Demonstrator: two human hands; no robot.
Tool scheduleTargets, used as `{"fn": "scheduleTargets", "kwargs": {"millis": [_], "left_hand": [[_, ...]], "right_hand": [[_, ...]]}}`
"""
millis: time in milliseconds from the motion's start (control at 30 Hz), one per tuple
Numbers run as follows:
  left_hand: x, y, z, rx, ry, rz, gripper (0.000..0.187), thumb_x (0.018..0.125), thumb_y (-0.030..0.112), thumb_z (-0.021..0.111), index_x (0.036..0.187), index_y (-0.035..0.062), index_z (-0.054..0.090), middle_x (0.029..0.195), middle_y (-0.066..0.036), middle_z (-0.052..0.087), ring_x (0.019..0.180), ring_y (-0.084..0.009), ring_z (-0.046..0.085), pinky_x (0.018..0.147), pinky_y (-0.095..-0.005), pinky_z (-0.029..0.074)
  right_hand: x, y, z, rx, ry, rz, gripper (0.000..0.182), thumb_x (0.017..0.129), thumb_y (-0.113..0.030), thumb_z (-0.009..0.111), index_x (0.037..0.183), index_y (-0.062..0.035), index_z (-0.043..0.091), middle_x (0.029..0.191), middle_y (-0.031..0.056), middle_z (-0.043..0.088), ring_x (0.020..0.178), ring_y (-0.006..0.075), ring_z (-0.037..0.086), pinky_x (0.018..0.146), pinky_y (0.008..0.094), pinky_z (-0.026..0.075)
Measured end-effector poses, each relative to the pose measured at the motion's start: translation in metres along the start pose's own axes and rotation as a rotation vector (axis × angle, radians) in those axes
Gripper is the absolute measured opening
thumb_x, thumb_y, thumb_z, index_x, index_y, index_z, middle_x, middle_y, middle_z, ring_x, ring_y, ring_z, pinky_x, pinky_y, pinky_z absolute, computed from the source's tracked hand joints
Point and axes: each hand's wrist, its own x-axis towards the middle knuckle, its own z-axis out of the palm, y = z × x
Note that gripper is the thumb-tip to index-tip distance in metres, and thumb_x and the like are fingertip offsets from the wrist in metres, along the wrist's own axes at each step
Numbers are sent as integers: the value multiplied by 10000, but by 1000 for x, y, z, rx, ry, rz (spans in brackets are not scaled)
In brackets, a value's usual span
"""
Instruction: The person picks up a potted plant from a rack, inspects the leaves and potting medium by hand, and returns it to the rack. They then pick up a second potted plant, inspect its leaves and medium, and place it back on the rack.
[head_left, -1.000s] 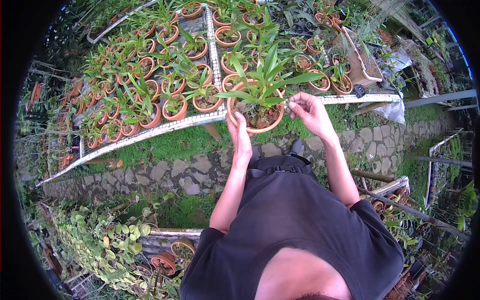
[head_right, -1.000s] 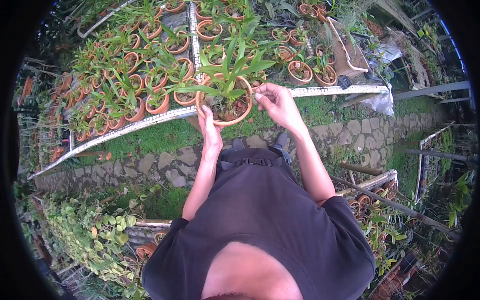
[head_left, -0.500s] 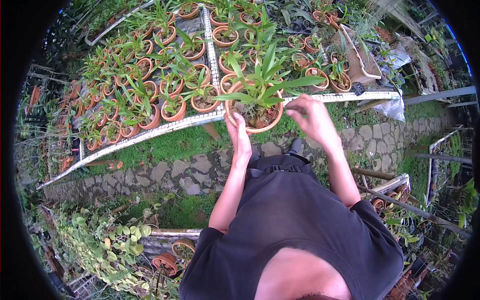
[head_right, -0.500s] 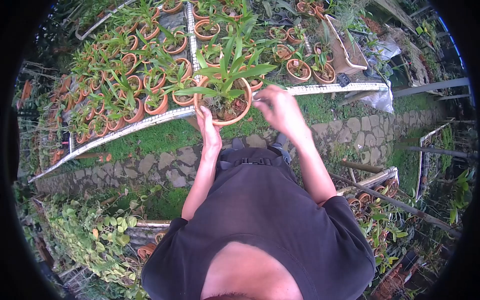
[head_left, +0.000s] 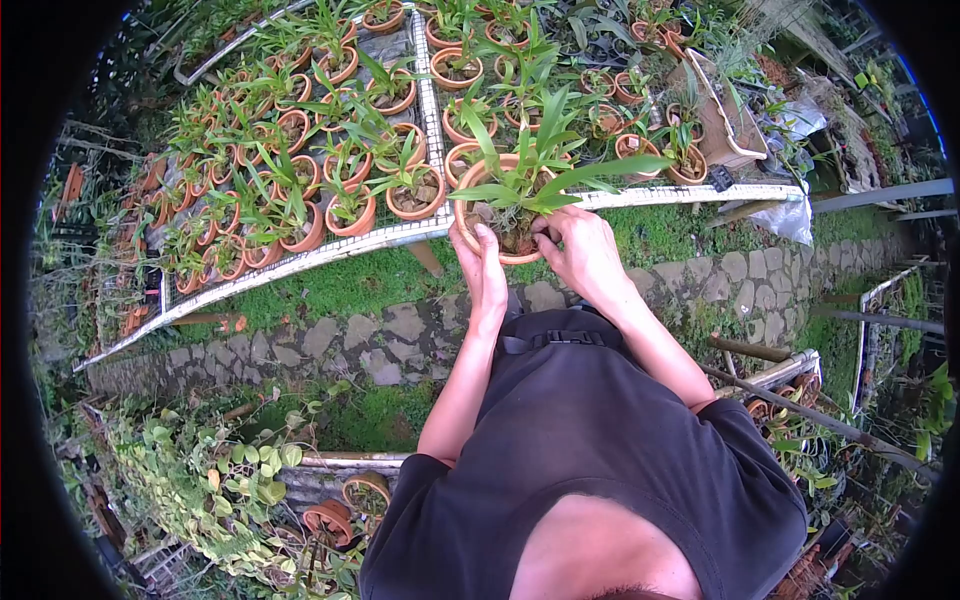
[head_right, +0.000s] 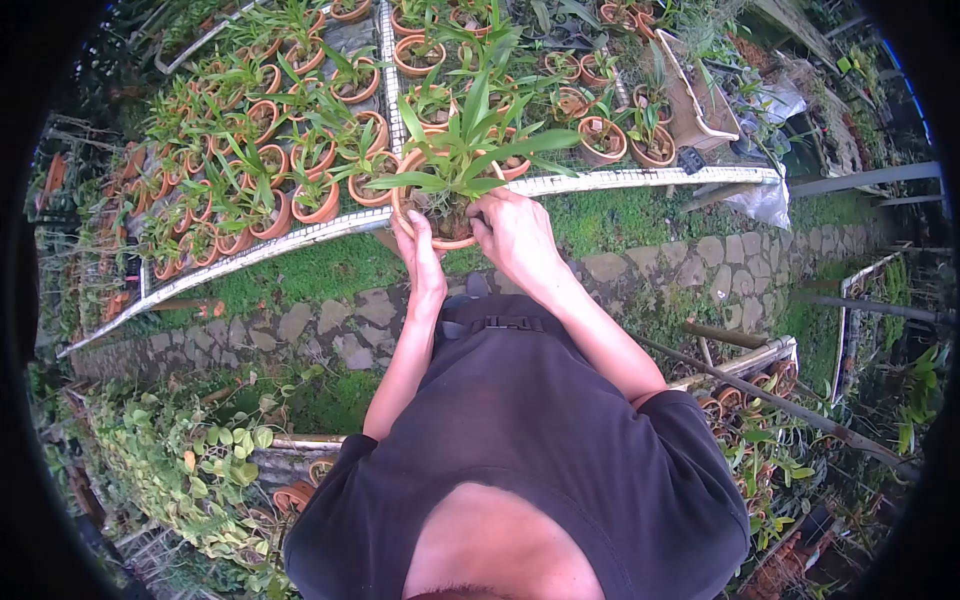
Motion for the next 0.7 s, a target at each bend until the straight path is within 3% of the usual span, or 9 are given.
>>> {"fn": "scheduleTargets", "kwargs": {"millis": [367, 467, 700], "left_hand": [[-2, 8, 5, 52, 5, 59, 696, 1018, 476, 490, 1499, 35, 249, 1382, -133, 399, 1269, -210, 400, 1067, -367, 336], [-2, 10, 6, 67, 0, 52, 659, 1024, 450, 494, 1482, 32, 269, 1346, -122, 411, 1247, -200, 405, 1063, -367, 334], [-1, 7, 7, 24, 6, 81, 619, 1030, 405, 506, 1461, 16, 289, 1334, -116, 411, 1219, -192, 417, 1053, -360, 340]], "right_hand": [[3, 1, -1, 14, -66, 1, 164, 777, -36, 692, 912, 49, 731, 731, 176, 661, 664, 330, 669, 652, 406, 519], [5, -5, -5, 27, -135, 102, 145, 778, -39, 690, 886, 53, 725, 738, 191, 673, 686, 334, 683, 667, 407, 529], [4, -1, -2, 12, -101, 25, 123, 782, -50, 689, 834, 59, 711, 698, 216, 655, 687, 361, 674, 676, 436, 528]]}}
